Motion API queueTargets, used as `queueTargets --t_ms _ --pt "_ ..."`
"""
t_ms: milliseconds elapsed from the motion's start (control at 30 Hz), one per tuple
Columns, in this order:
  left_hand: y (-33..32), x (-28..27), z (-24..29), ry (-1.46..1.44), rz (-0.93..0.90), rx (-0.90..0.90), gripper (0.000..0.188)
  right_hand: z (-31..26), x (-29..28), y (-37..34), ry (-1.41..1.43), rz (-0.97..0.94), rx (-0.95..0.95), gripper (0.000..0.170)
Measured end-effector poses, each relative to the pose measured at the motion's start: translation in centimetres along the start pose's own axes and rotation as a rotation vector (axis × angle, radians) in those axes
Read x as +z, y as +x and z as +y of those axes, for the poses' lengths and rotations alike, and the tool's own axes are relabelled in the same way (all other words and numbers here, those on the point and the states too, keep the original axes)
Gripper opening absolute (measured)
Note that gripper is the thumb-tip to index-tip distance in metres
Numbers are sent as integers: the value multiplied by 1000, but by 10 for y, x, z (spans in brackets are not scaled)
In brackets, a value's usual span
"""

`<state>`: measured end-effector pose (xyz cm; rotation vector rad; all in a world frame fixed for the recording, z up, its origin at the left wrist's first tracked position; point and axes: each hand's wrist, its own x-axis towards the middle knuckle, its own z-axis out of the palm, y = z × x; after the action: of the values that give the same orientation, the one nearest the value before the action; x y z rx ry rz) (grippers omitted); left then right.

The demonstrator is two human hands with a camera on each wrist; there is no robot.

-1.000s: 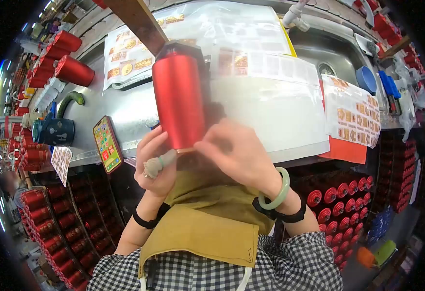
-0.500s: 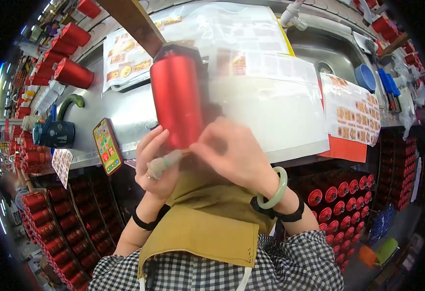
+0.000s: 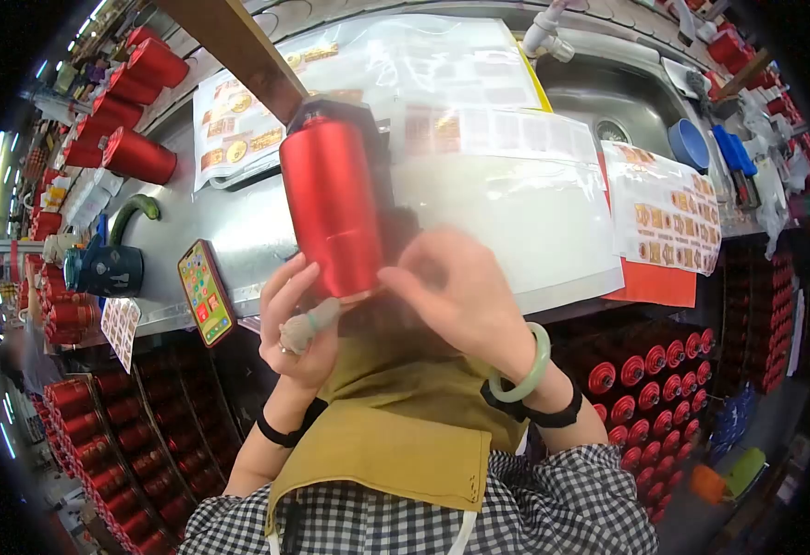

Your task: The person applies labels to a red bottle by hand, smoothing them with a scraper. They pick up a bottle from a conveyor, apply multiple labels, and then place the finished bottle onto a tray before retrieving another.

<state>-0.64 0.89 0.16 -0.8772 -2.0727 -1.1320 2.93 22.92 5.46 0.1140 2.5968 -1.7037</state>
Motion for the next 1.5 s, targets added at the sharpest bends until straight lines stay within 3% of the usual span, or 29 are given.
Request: queueTargets --t_ms 33,100,133,200,267,333,400,567,700,800,867,1067,1200,1367,1500 --pt "-2 0 -1 1 -1 1 37 3 1 -1 1 0 0 22" --pt "-6 2 -4 -15 31 -19 34 8 4 -6 -92 227 -178 24" --pt "-8 3 -6 -18 33 -19 34 5 1 -12 48 162 -32 23" --pt "-7 6 -8 -4 55 74 34 7 -1 -14 104 140 -68 21" --pt "-1 0 4 -4 12 5 35 4 1 -18 202 96 -80 18" --pt "2 -4 7 -1 -31 -63 36 0 6 -22 178 90 -96 18" --pt "1 -4 3 -9 -49 5 53 -5 11 -24 111 92 -111 16" --pt "-2 1 3 -48 -18 -45 53 -5 29 -29 74 211 -153 13" --pt "0 2 6 -12 7 -116 44 -7 33 -29 24 215 -144 9" --pt "-2 -2 3 -12 -33 -10 37 -7 35 -28 47 218 -141 9" --pt "-12 -2 2 -18 -71 -112 26 -6 38 -27 46 238 -154 9" --pt "-10 -6 -4 38 -66 50 28 -14 44 -24 144 212 -35 19" --pt "-17 -5 -3 -7 -53 -92 29 -15 48 -21 94 251 -60 22" --pt "-9 0 -11 20 19 127 30 -11 49 -20 107 255 -57 19" --pt "-14 -5 -4 31 -51 -71 29 -13 47 -21 125 242 -19 16"
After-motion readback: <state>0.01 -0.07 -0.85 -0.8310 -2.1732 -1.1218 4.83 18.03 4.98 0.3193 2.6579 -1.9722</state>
